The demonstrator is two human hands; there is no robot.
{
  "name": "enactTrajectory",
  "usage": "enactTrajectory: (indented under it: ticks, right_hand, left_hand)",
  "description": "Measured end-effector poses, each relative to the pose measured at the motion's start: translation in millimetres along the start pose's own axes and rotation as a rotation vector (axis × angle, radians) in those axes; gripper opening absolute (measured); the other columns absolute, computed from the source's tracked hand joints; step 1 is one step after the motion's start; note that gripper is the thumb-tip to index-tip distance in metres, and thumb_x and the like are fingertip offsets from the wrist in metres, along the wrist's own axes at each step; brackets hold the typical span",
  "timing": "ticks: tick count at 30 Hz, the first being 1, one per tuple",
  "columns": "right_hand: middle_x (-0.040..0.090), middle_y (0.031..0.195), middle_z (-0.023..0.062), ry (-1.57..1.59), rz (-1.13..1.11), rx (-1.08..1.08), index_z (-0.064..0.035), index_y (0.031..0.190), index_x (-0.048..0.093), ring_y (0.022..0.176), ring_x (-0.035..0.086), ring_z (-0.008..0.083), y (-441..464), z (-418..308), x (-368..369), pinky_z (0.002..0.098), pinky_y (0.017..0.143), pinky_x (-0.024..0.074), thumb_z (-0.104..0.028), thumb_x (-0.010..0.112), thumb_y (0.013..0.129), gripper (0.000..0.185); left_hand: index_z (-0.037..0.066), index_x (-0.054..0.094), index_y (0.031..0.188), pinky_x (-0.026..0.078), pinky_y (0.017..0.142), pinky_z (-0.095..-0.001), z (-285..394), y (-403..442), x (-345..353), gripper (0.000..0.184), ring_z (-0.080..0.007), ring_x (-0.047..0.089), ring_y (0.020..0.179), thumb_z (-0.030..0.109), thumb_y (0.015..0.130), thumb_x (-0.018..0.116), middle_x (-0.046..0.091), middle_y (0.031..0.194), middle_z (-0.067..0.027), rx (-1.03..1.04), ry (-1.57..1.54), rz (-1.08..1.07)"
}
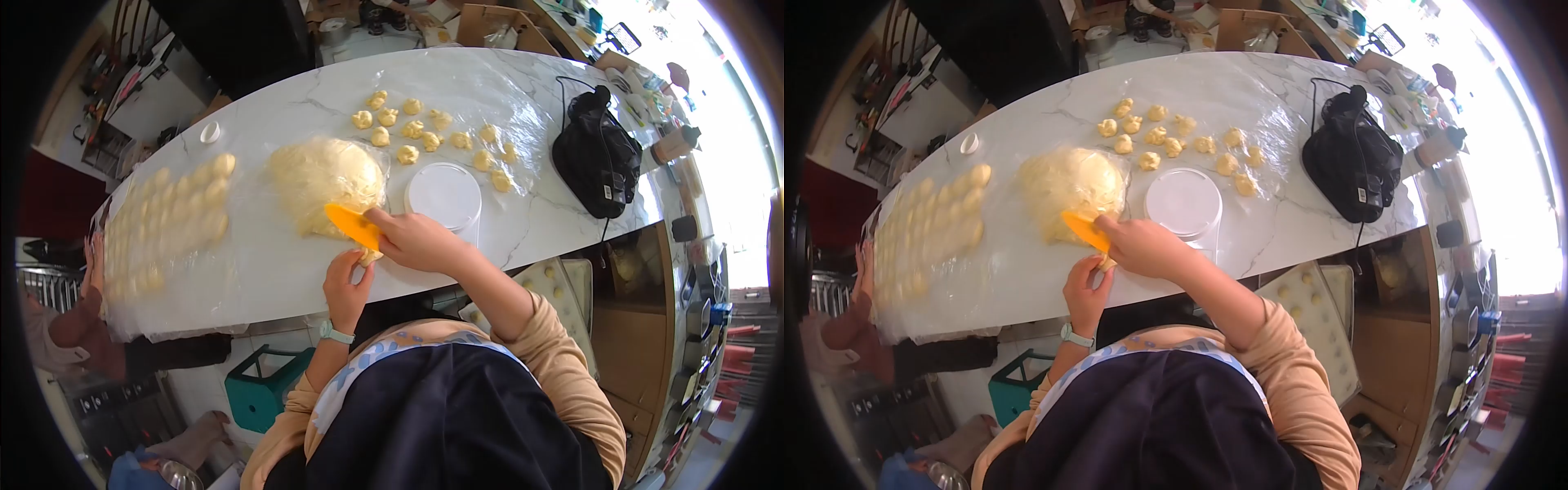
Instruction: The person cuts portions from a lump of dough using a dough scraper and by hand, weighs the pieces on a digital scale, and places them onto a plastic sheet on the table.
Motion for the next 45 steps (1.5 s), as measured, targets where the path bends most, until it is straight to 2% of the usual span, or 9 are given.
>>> enactTrajectory:
  ticks: [5, 8, 12, 22, 25, 29, 35, 41, 45]
  right_hand:
    - [0.061, 0.075, 0.0222, -0.075, -0.143, 0.024, -0.0024, 0.115, 0.041, 0.07, 0.061, 0.0414, 17.7, -1.8, 30.5, 0.0483, 0.061, 0.0473, -0.018, 0.049, 0.089, 0.032]
    - [0.062, 0.08, 0.0219, -0.04, 0.142, -0.111, -0.0024, 0.116, 0.042, 0.072, 0.061, 0.0421, -8.7, 23.0, 66.1, 0.048, 0.062, 0.0486, -0.02, 0.049, 0.09, 0.032]
    - [0.063, 0.088, 0.0228, 0.141, 0.263, 0.042, -0.0012, 0.12, 0.041, 0.077, 0.063, 0.0405, -48.2, 34.2, 70.3, 0.0431, 0.064, 0.051, -0.014, 0.051, 0.09, 0.034]
    - [0.064, 0.093, 0.0154, 0.12, 1.12, 0.125, -0.0013, 0.116, 0.043, 0.08, 0.066, 0.0225, -116.0, 42.5, -18.2, 0.0307, 0.068, 0.0506, -0.013, 0.056, 0.092, 0.03]
    - [0.064, 0.092, 0.0141, 0.066, 1.211, 0.151, -0.0014, 0.116, 0.044, 0.08, 0.065, 0.0203, -138.0, 50.5, -17.1, 0.0301, 0.069, 0.0502, -0.014, 0.057, 0.091, 0.031]
    - [0.062, 0.094, 0.0111, 0.189, 1.245, 0.235, -0.0012, 0.116, 0.046, 0.084, 0.061, 0.0168, -154.8, 60.3, -9.1, 0.0282, 0.073, 0.048, -0.014, 0.057, 0.091, 0.03]
    - [0.059, 0.1, 0.0072, 0.314, 1.239, 0.236, -0.0014, 0.115, 0.047, 0.091, 0.054, 0.0122, -157.5, 61.6, -7.1, 0.0255, 0.08, 0.0434, -0.014, 0.058, 0.091, 0.029]
    - [0.056, 0.1, 0.0059, 0.313, 1.246, 0.199, -0.0015, 0.114, 0.047, 0.091, 0.052, 0.0113, -156.6, 58.9, -10.1, 0.0252, 0.08, 0.0428, -0.013, 0.057, 0.091, 0.028]
    - [0.061, 0.096, 0.0097, 0.219, 1.271, 0.168, -0.001, 0.115, 0.046, 0.084, 0.059, 0.015, -153.6, 62.0, -17.8, 0.0272, 0.074, 0.0472, -0.012, 0.057, 0.091, 0.029]
  left_hand:
    - [0.0, 0.059, 0.099, 0.053, 0.076, -0.0281, 10.2, 3.7, -7.7, 0.031, -0.0175, 0.062, 0.086, 0.0, 0.072, 0.073, 0.061, 0.098, -0.0104, 0.007, 0.05, -0.067]
    - [0.0, 0.057, 0.092, 0.051, 0.073, -0.0267, 16.3, -1.6, -12.4, 0.027, -0.015, 0.061, 0.08, 0.002, 0.071, 0.074, 0.058, 0.09, -0.0089, 0.037, 0.172, -0.209]
    - [0.001, 0.056, 0.09, 0.049, 0.073, -0.0219, 52.2, -11.0, -7.4, 0.02, -0.0098, 0.058, 0.078, 0.005, 0.078, 0.072, 0.055, 0.082, -0.0033, -0.153, -0.394, -0.233]
    - [0.0, 0.057, 0.113, 0.046, 0.089, -0.033, 62.4, 64.5, 65.2, 0.026, -0.0169, 0.056, 0.104, 0.014, 0.091, 0.06, 0.059, 0.113, -0.0109, -0.393, -0.899, -0.234]
    - [0.001, 0.055, 0.118, 0.044, 0.09, -0.0368, 51.6, 60.1, 34.4, 0.037, -0.0262, 0.055, 0.103, 0.016, 0.086, 0.066, 0.057, 0.114, -0.0136, 0.204, 0.01, -0.082]
    - [0.005, 0.056, 0.12, 0.042, 0.09, -0.038, 44.7, 45.4, 19.2, 0.054, -0.0314, 0.051, 0.105, 0.015, 0.07, 0.077, 0.056, 0.112, -0.0149, 0.328, 0.428, -0.322]
    - [0.003, 0.059, 0.116, 0.045, 0.085, -0.0372, 40.4, 60.9, -14.5, 0.053, -0.0307, 0.055, 0.098, 0.014, 0.067, 0.078, 0.056, 0.111, -0.0155, -0.182, 0.261, -0.808]
    - [-0.001, 0.066, 0.101, 0.05, 0.078, -0.037, 31.7, 36.6, -13.3, 0.034, -0.0325, 0.062, 0.086, 0.012, 0.071, 0.076, 0.062, 0.103, -0.0192, 0.147, 0.175, -0.469]
    - [0.0, 0.059, 0.114, 0.049, 0.081, -0.038, 39.6, 23.5, -18.6, 0.041, -0.0335, 0.06, 0.094, 0.014, 0.078, 0.072, 0.06, 0.111, -0.0172, -0.13, -0.056, -0.169]
Point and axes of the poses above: each hand's wrist, its own y-axis towards the middle knuckle, its own x-axis out of the palm, z = x × y, the point moved 2 cm from there along y, towards the middle knuckle
